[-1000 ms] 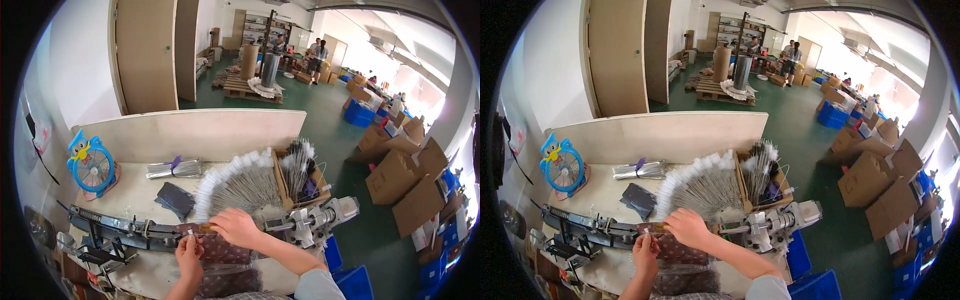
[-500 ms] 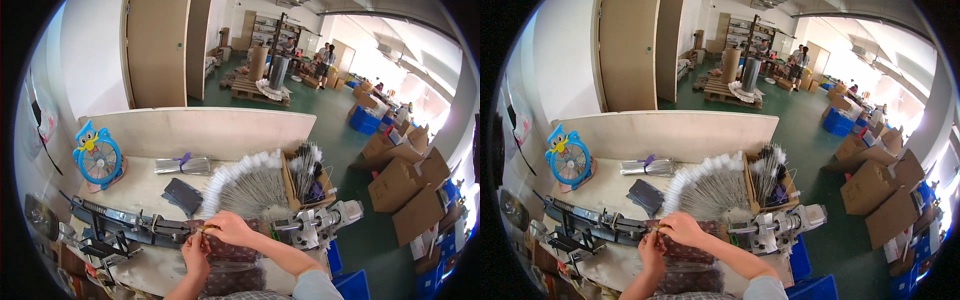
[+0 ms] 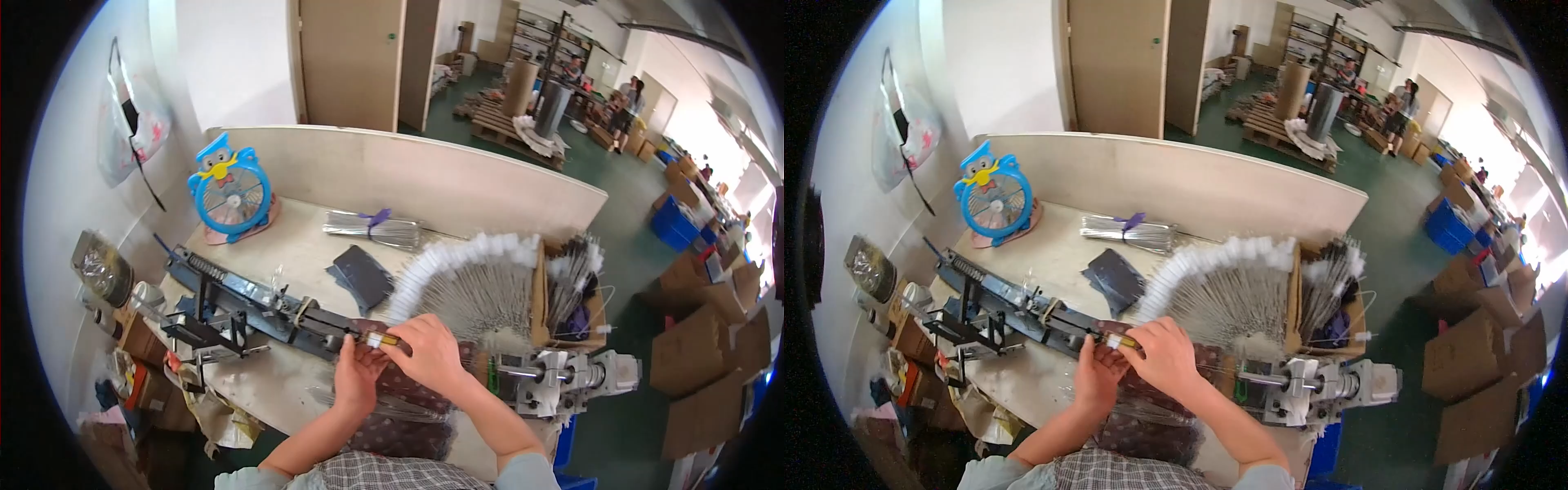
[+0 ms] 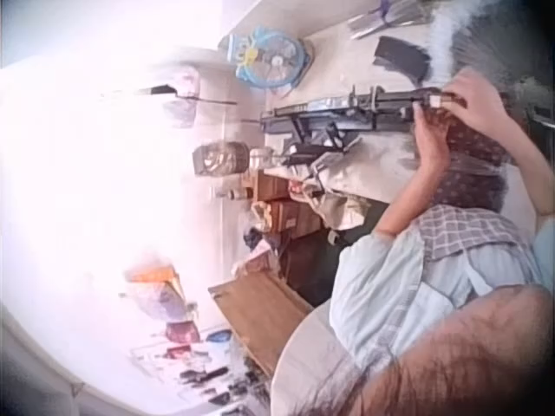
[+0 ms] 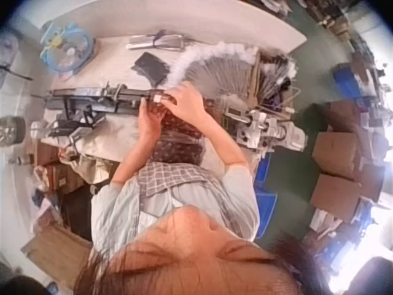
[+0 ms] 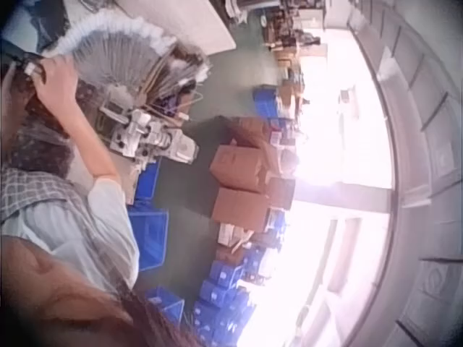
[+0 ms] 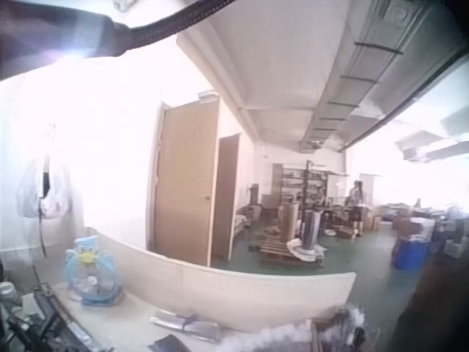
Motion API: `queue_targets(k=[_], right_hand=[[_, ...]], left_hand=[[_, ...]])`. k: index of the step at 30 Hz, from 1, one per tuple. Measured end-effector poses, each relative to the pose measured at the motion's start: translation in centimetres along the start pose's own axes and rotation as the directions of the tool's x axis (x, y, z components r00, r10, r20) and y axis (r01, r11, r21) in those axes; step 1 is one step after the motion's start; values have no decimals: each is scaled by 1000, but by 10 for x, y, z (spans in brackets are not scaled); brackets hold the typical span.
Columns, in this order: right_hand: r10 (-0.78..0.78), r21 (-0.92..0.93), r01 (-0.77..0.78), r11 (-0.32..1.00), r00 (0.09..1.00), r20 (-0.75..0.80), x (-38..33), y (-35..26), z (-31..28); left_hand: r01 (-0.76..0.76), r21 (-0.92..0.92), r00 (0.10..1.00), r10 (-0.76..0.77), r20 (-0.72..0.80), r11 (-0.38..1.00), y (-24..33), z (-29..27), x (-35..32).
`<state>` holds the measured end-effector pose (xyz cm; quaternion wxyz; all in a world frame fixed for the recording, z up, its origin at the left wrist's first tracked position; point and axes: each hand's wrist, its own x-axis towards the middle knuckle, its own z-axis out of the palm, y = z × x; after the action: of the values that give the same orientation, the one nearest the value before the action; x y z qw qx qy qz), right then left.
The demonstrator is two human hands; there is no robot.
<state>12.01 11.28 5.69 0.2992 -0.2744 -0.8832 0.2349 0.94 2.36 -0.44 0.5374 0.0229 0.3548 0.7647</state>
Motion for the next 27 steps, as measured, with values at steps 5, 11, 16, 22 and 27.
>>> queue_targets(k=[5,11,16,22,27], right_hand=[[-74,-177,59,982,994,-76,-2,-18,17],[-150,-326,99,940,979,-135,-4,-24,9],[-209,-323,157,933,969,-132,-8,-21,9],[-217,-330,184,926,974,-67,-7,-16,8],[-249,-348,199,916,963,-105,-15,-6,-1]], left_hand=[[-43,-83,996,49,73,996,6,11,-11],[0,-29,999,1,45,1000,4,6,-14],[-41,-58,998,43,37,997,6,10,-12],[-74,-19,996,75,40,997,4,10,-9],[-78,44,997,78,10,996,6,19,-14]])
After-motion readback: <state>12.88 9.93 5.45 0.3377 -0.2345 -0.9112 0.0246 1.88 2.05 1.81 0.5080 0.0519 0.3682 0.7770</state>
